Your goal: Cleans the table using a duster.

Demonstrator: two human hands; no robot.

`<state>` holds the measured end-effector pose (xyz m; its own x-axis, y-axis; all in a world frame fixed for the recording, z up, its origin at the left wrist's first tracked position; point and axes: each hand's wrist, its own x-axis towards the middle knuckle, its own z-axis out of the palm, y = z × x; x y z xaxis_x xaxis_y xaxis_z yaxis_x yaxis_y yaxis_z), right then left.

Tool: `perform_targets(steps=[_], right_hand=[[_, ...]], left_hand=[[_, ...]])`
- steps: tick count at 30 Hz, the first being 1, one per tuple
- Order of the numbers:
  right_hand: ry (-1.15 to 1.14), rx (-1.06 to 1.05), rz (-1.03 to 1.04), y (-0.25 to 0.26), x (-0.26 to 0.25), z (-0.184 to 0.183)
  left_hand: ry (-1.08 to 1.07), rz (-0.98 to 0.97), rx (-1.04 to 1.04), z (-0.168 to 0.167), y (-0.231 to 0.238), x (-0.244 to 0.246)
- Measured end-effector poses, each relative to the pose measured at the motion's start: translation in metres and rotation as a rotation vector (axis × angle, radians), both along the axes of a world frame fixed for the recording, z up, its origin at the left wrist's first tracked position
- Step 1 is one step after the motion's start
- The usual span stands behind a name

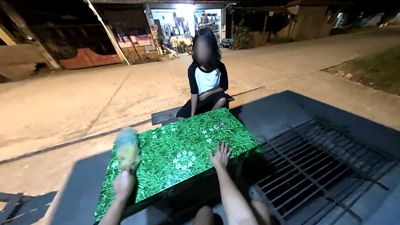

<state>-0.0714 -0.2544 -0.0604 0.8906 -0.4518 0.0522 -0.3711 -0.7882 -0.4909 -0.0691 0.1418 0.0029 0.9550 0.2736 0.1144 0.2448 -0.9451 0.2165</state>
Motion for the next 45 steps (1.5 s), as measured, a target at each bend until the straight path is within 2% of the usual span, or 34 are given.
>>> perform_targets(steps=[2,5,7,9,11,14,15,20,21,24,25,27,29,31,36,38,41,45], right_hand=[[0.007,0.000,0.001,-0.001,0.000,-0.001],[0.029,-0.004,0.010,-0.003,-0.002,0.002],[0.096,-0.008,0.039,-0.002,-0.008,0.010],[0.114,-0.014,0.048,-0.001,-0.012,0.014],[0.030,-0.001,0.002,-0.002,-0.010,0.009],[0.016,-0.014,-0.026,-0.003,-0.003,-0.001],[0.015,-0.017,-0.031,-0.003,-0.001,-0.003],[-0.008,0.005,-0.038,-0.001,-0.003,0.001],[-0.015,0.017,-0.040,-0.001,-0.004,0.002],[-0.014,0.042,-0.048,-0.002,-0.005,0.005],[-0.002,0.047,-0.050,-0.002,-0.005,0.006],[0.011,0.049,-0.052,-0.002,-0.005,0.005],[0.017,0.044,-0.053,-0.001,-0.004,0.004],[0.010,0.039,-0.055,-0.002,-0.002,0.007],[0.004,0.028,-0.055,-0.002,0.001,0.002],[-0.001,0.022,-0.055,-0.002,0.002,0.001],[-0.014,0.006,-0.054,-0.003,0.003,0.000],[-0.022,0.015,-0.058,-0.001,0.002,0.002]], left_hand=[[0.026,-0.176,0.009,0.001,-0.055,-0.014],[0.067,-0.574,0.009,-0.003,-0.138,-0.029],[0.063,-0.867,-0.005,-0.013,-0.181,-0.022],[0.047,-1.009,-0.008,-0.019,-0.214,0.002],[0.039,-0.968,0.011,-0.018,-0.238,0.030],[0.051,-0.760,-0.004,-0.016,-0.277,0.056],[0.053,-0.745,-0.013,-0.016,-0.288,0.059],[0.027,-1.093,0.054,-0.014,-0.286,0.085],[0.016,-1.073,0.046,-0.012,-0.285,0.092],[0.032,-0.838,-0.026,-0.012,-0.302,0.097],[0.044,-0.819,-0.038,-0.013,-0.309,0.097],[0.075,-0.955,-0.016,-0.017,-0.316,0.099],[0.095,-1.146,0.015,-0.018,-0.316,0.103],[0.099,-1.185,0.006,-0.015,-0.314,0.111],[0.051,-0.975,-0.058,-0.017,-0.305,0.119],[0.036,-0.938,-0.053,-0.018,-0.285,0.127],[0.014,-0.845,-0.056,-0.020,-0.218,0.141],[-0.201,-0.648,-0.074,-0.056,-0.056,0.152]])
